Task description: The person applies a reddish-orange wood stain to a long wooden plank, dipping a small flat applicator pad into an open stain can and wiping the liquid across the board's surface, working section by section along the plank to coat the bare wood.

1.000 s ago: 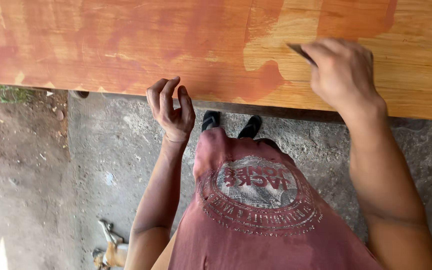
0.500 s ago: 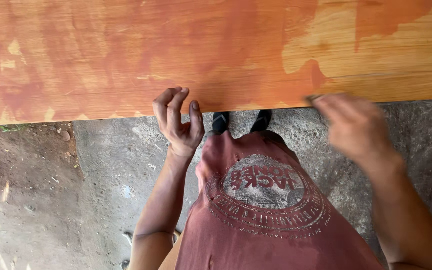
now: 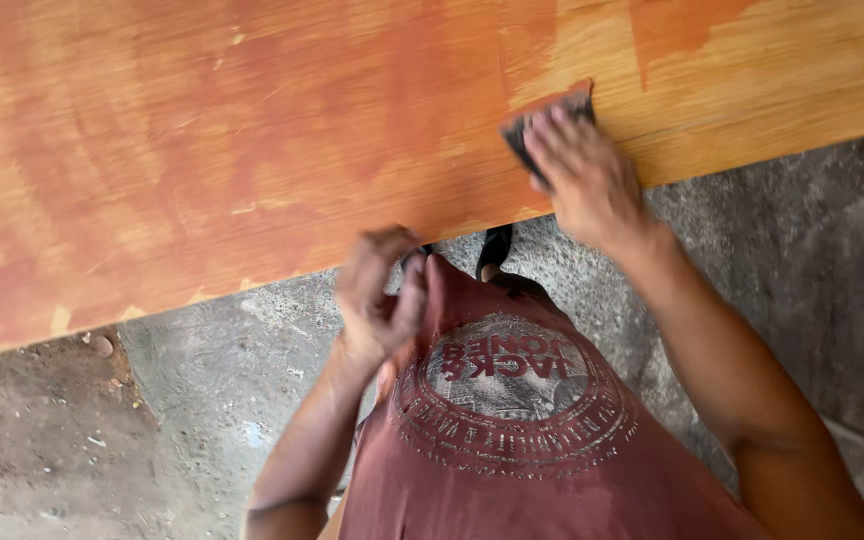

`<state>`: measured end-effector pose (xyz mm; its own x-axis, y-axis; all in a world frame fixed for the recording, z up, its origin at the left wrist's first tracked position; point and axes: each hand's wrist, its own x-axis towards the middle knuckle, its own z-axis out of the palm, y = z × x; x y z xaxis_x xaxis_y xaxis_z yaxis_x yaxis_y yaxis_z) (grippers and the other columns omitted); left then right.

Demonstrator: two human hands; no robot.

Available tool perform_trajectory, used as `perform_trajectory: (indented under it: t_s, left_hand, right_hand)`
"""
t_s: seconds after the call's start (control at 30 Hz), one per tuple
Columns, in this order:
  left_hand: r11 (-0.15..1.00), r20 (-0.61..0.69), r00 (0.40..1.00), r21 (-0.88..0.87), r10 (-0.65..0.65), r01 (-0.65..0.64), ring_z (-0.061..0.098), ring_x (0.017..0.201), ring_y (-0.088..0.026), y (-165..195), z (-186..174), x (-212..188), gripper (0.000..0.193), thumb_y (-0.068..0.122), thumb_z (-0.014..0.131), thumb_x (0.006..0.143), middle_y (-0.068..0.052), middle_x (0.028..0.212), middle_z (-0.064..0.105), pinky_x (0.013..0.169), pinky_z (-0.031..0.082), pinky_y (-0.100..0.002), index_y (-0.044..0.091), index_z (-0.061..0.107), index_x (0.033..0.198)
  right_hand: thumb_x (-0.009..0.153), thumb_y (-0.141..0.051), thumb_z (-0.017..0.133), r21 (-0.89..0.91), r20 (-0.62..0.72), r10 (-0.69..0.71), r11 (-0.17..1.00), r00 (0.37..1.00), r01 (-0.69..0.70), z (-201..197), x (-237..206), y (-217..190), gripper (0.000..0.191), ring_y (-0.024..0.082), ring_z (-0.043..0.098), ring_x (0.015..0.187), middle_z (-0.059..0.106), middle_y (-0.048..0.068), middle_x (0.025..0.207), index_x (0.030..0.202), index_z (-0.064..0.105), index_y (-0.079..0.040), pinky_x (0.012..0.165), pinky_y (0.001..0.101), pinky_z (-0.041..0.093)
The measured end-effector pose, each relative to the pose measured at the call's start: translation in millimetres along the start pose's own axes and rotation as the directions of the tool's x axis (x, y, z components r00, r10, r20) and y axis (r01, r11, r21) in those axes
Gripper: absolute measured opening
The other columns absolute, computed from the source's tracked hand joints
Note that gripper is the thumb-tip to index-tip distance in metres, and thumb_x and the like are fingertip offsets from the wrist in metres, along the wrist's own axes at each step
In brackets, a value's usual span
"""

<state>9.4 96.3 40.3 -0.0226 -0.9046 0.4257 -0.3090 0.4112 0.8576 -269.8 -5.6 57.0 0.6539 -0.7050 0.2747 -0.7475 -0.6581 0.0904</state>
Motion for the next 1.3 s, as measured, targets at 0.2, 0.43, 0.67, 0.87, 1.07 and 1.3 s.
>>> perform_trajectory:
  t_s: [0.2,0.43,0.67,0.87,1.07,1.3]
  left_hand:
    - [0.469,0.527,0.503,-0.210,-0.685,0.858,0.061,0.078,-0.021,-44,61,-52,0.023,0.005,0.055,0.100,-0.014,0.098,0.070,0.072,0.052,-0.036,-0.004,0.070,0.115]
    - [-0.310,0.664,0.477,-0.718,-0.576,0.624,0.065,0.115,-0.033,-99,103,-60,0.051,0.035,0.036,0.107,-0.021,0.123,0.069,0.098,0.051,-0.044,-0.004,0.059,0.129]
    - [-0.356,0.612,0.680,-0.790,-0.405,0.499,0.047,0.147,-0.038,-78,95,-67,0.059,0.001,0.051,0.086,-0.019,0.148,0.054,0.119,0.042,-0.050,-0.002,0.050,0.146]
    - [-0.381,0.666,0.668,-0.743,-0.333,0.550,0.041,0.149,-0.033,-45,76,-69,0.080,0.001,0.056,0.089,-0.010,0.171,0.026,0.115,0.041,-0.050,0.016,0.026,0.162]
    - [-0.380,0.649,0.677,-0.757,-0.347,0.531,0.041,0.150,-0.032,-27,74,-59,0.085,0.003,0.059,0.090,-0.007,0.174,0.022,0.116,0.041,-0.048,0.018,0.022,0.165]
    - [-0.359,0.686,0.623,-0.728,-0.376,0.584,0.055,0.132,-0.030,-28,73,-56,0.080,0.004,0.059,0.090,-0.008,0.171,0.026,0.107,0.046,-0.043,0.015,0.025,0.162]
  right_hand:
    - [0.109,0.007,0.052,0.168,0.203,0.052,0.982,0.978,-0.087,-11,-122,47,0.030,0.026,0.073,0.125,0.074,0.012,0.133,0.128,0.071,-0.007,0.112,0.0428,0.054]
    - [0.104,-0.010,0.066,-0.038,0.151,0.471,0.881,0.869,-0.471,7,-3,72,0.020,0.024,0.069,0.070,0.074,0.010,0.087,0.120,0.077,-0.010,0.060,0.0398,0.053]
    - [0.080,0.004,0.059,0.205,0.151,0.173,0.958,0.973,-0.202,-24,-20,-49,0.038,0.026,0.069,0.078,0.072,0.012,0.095,0.116,0.070,-0.003,0.065,0.0415,0.057]
    - [0.101,0.001,0.064,0.198,-0.030,0.104,0.976,0.994,-0.096,8,41,61,0.027,0.024,0.069,0.083,0.073,0.010,0.095,0.124,0.074,-0.010,0.072,0.0413,0.055]
    - [0.098,0.001,0.065,0.178,0.118,0.011,0.983,0.993,-0.032,11,14,-1,0.020,0.022,0.068,0.080,0.073,0.008,0.094,0.112,0.076,-0.008,0.072,0.0414,0.054]
    - [0.102,-0.005,0.066,0.134,0.206,-0.020,0.991,0.978,-0.008,-22,-16,56,0.019,0.024,0.071,0.079,0.076,0.010,0.098,0.115,0.078,-0.011,0.063,0.0397,0.055]
